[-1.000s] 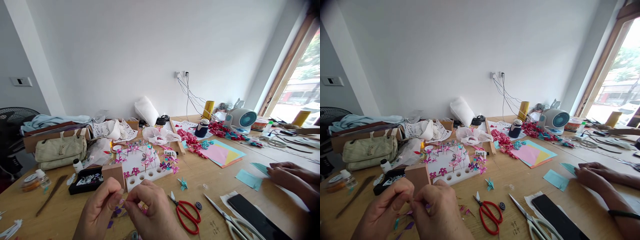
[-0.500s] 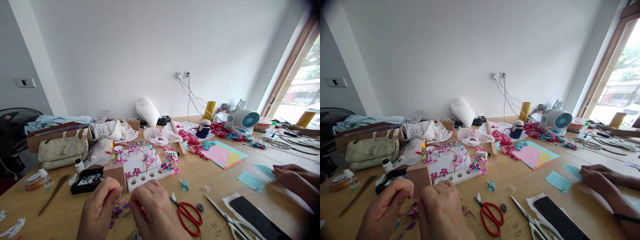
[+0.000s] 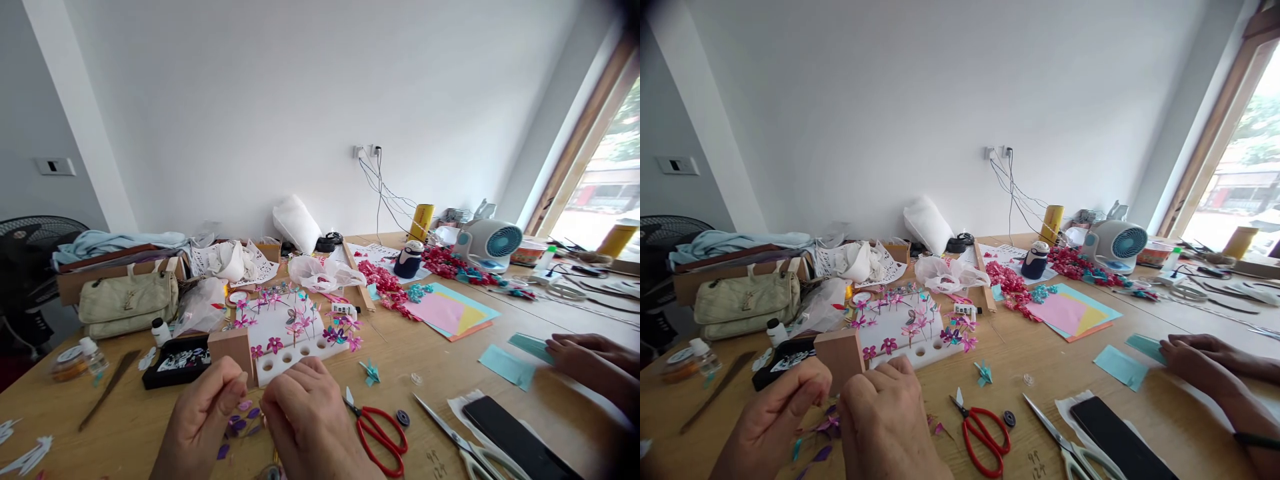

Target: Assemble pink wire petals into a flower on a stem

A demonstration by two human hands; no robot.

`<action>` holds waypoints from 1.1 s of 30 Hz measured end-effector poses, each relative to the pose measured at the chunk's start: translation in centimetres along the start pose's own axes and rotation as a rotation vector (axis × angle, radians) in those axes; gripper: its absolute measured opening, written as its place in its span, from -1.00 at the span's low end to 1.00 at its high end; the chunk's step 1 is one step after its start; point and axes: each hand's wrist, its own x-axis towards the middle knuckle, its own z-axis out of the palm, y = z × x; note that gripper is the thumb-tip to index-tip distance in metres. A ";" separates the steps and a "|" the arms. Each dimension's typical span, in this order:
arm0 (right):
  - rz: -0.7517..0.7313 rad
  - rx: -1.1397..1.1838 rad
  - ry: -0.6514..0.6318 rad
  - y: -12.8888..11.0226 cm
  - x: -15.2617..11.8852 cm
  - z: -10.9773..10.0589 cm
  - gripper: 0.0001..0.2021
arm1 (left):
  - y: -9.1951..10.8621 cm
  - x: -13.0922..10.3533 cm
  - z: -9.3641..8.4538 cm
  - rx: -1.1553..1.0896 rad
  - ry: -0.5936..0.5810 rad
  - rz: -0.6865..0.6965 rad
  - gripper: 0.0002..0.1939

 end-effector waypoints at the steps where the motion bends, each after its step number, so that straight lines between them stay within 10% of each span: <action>1: 0.000 0.003 -0.004 0.0 0.0 0.0 -0.83 | -0.1 0.0 -0.1 0.048 -0.015 0.028 -0.73; 14: 0.142 0.194 -0.012 0.0 0.0 -0.4 -0.88 | -0.7 0.2 0.1 0.113 0.029 0.092 -0.77; 21: 0.084 0.125 0.064 0.2 0.0 -0.4 -0.86 | 0.0 0.4 0.2 -0.133 0.237 -0.079 -0.70; 33: 0.101 0.161 -0.011 0.1 0.0 -0.3 -0.87 | 0.2 -0.2 -0.2 -0.096 0.048 -0.011 -0.72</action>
